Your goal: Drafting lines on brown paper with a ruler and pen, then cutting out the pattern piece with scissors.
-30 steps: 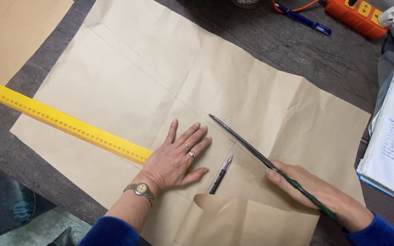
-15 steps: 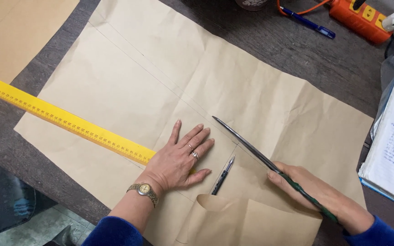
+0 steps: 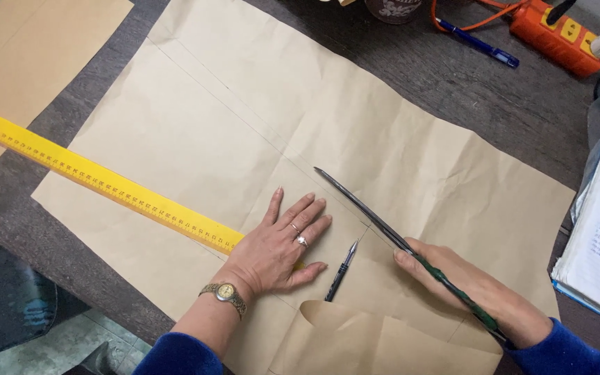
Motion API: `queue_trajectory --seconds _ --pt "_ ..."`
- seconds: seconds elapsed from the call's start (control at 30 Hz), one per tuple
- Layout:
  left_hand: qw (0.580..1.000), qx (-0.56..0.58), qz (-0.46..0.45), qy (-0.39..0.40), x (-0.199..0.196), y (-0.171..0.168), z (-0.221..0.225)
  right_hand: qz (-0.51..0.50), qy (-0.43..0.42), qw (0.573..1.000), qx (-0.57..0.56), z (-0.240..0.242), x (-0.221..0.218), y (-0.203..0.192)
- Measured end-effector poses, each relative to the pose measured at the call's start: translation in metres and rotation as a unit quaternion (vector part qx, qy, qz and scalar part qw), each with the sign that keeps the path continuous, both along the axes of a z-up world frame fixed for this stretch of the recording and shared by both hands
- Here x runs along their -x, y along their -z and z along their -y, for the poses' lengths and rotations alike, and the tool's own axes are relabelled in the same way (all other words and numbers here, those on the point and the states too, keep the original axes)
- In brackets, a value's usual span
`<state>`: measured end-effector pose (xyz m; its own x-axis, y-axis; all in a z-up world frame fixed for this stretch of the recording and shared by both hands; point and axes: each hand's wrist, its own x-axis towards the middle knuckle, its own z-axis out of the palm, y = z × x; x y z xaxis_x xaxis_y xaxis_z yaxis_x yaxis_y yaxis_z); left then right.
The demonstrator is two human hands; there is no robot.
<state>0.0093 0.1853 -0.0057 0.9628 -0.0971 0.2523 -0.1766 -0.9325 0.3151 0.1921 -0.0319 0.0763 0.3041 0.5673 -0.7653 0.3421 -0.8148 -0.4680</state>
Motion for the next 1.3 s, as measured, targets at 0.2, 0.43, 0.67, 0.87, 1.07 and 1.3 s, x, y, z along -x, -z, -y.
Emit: queue_trajectory --seconds 0.2,0.43,0.67,0.87,1.07,1.3 --pt "1.000 0.012 -0.001 0.000 0.000 0.000 0.000 -0.010 0.046 0.999 0.013 0.000 -0.001 0.005" --pt "1.000 0.023 -0.002 0.001 0.001 0.002 0.000 -0.008 0.017 1.000 0.007 -0.019 0.001 -0.008" --pt "0.997 -0.035 -0.062 -0.040 0.002 0.015 0.003 -0.029 0.008 1.000 0.008 -0.038 -0.001 -0.004" --pt "0.999 -0.016 -0.040 -0.029 0.003 0.006 0.001 -0.042 0.040 0.998 0.018 -0.045 0.005 -0.012" --pt "0.996 0.079 -0.040 -0.021 -0.003 0.011 -0.015 -0.028 0.052 0.998 0.032 -0.043 0.003 -0.008" --pt "0.998 0.000 -0.059 -0.034 -0.019 -0.004 -0.129 -0.001 0.012 1.000 0.028 -0.024 -0.009 0.020"
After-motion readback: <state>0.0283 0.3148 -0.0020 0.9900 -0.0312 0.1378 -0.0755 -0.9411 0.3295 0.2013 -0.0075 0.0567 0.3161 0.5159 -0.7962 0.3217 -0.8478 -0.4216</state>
